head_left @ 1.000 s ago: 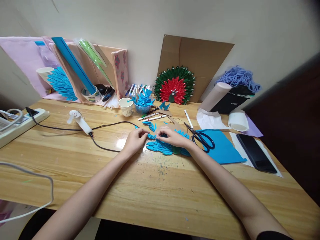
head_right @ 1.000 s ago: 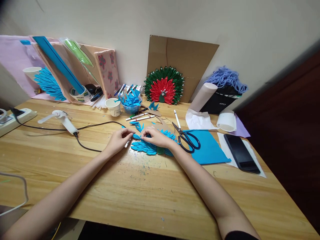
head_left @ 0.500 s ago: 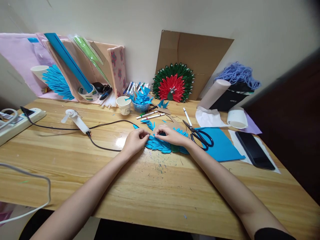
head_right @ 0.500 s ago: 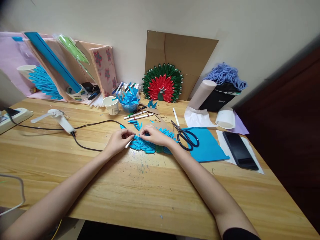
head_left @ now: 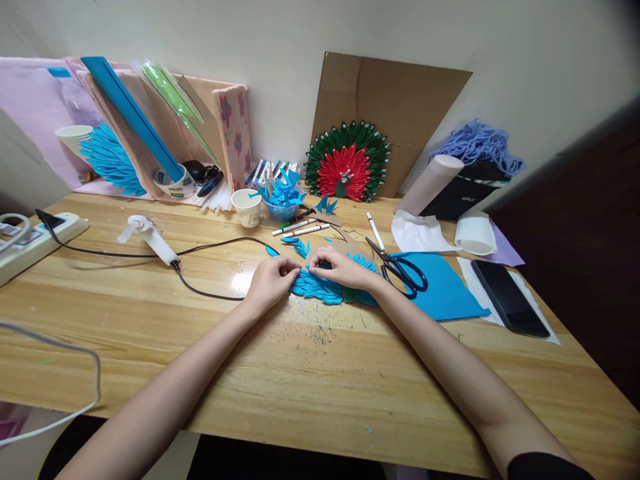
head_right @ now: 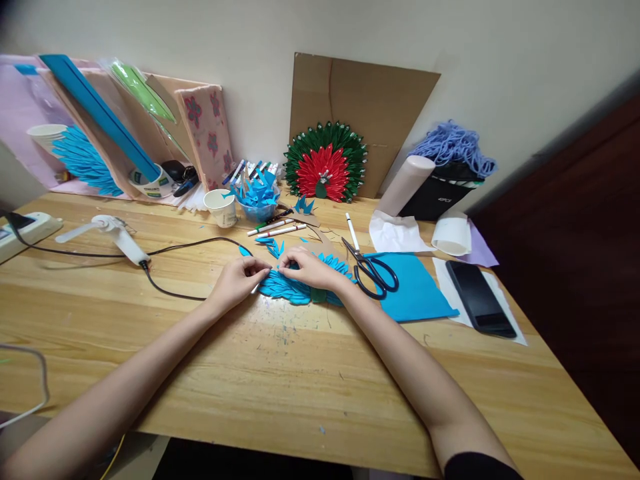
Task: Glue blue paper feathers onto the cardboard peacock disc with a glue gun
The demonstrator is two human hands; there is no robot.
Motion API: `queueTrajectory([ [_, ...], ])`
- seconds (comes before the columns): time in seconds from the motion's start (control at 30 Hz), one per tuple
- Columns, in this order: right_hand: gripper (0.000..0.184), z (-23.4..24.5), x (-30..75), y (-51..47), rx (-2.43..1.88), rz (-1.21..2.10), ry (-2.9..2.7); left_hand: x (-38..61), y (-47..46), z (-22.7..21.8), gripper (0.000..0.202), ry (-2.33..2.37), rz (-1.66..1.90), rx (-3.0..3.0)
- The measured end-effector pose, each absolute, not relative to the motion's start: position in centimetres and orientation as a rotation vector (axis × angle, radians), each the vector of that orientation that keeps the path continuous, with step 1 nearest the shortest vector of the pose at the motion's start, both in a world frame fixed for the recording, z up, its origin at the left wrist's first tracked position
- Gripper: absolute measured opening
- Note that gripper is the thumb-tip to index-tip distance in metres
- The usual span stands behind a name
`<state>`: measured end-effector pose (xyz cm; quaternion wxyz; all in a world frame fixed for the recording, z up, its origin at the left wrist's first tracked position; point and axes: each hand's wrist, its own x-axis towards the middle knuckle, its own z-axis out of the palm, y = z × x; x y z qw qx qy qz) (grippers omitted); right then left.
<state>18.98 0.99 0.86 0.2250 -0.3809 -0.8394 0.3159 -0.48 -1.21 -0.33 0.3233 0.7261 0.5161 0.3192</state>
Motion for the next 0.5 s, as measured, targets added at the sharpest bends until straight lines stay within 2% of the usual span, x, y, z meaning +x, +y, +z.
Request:
queueTrajectory([
  [0.5, 0.008, 0.88, 18.72, 0.49, -1.075, 0.727, -2.359, -0.67, -1.20, -0.17, 0.016, 1.379, 0.758, 2.001],
])
